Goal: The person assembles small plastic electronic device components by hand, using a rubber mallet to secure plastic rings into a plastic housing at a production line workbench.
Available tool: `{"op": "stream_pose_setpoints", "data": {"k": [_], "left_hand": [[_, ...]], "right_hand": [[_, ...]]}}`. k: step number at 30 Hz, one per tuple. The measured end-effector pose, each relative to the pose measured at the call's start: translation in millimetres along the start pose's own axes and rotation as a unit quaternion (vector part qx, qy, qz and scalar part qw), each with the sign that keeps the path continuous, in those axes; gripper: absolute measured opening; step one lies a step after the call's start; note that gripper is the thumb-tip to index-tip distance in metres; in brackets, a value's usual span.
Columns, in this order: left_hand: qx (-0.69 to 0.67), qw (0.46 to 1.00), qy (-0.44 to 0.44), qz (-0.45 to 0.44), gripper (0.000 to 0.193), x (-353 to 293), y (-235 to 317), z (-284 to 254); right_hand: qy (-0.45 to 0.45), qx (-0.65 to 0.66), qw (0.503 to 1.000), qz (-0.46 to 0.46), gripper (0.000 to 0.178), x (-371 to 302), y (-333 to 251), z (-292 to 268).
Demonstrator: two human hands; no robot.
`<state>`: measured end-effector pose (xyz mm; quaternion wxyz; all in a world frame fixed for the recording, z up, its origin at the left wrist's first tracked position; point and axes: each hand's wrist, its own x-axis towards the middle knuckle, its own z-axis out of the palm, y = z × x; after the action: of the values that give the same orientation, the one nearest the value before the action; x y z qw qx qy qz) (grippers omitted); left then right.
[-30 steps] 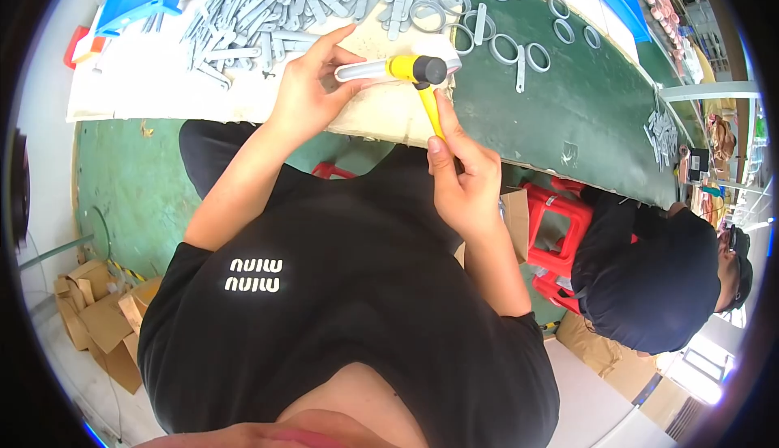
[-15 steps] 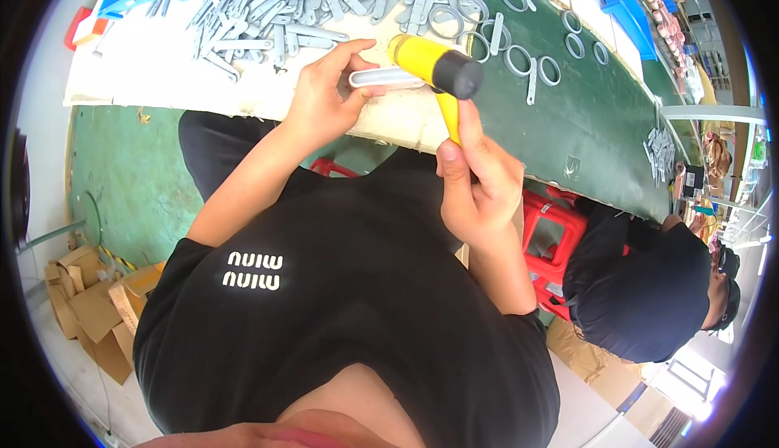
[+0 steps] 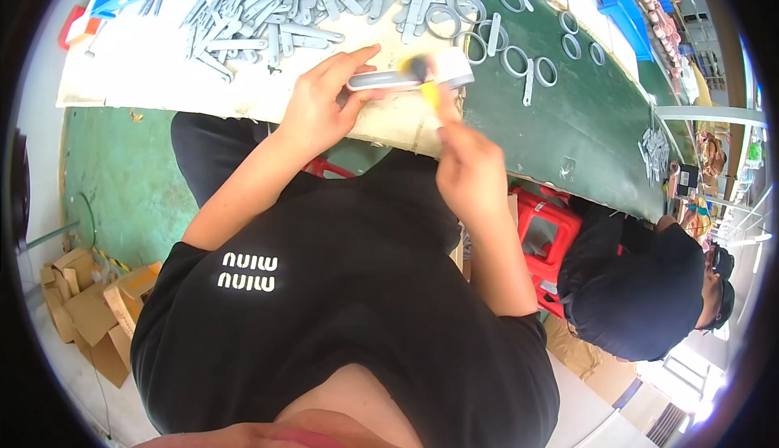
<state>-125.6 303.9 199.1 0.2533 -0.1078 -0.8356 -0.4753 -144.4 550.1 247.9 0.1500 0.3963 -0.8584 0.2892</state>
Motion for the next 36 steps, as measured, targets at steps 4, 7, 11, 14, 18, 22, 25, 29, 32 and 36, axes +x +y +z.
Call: {"op": "stream_pose_setpoints", "data": {"k": [4, 7, 11, 14, 18, 22, 25, 29, 32, 36], "left_hand": [[-0.024, 0.999, 0.032, -0.025, 0.052, -2, 3, 4], [0.03, 0.999, 0.025, 0.008, 0.045, -2, -1, 3], [0.063, 0.995, 0.02, 0.069, 0.027, -2, -1, 4], [0.065, 0.994, 0.031, 0.082, 0.024, 0, -1, 7], [0.064, 0.993, 0.032, 0.092, 0.026, -1, -3, 6], [0.071, 0.994, 0.028, 0.083, 0.027, -1, -1, 6], [0.053, 0.995, 0.032, 0.082, 0.028, -3, -1, 7], [0.061, 0.995, 0.03, 0.07, 0.027, -3, -2, 4], [0.047, 0.996, 0.026, 0.074, 0.026, 0, 0, 5], [0.049, 0.996, 0.03, 0.069, 0.027, -4, -4, 4]], "right_hand": [[-0.047, 0.047, 0.985, 0.156, 0.052, -1, -21, -26], [0.143, 0.155, 0.976, 0.047, 0.055, -19, -10, -21], [0.172, 0.173, 0.969, 0.042, 0.055, -24, 0, -23], [0.215, 0.194, 0.951, 0.113, 0.052, -31, -1, -11], [-0.076, 0.047, 0.965, 0.247, 0.046, -11, -12, -17], [0.155, 0.218, 0.924, 0.272, 0.049, -25, -12, -15], [-0.069, 0.003, 0.974, 0.215, 0.047, -12, -11, -13], [0.021, 0.096, 0.976, 0.192, 0.049, -14, -9, -15], [0.14, 0.053, 0.981, 0.125, 0.048, -27, 3, 1], [-0.077, 0.025, 0.982, 0.173, 0.056, -5, -8, -21]]}}
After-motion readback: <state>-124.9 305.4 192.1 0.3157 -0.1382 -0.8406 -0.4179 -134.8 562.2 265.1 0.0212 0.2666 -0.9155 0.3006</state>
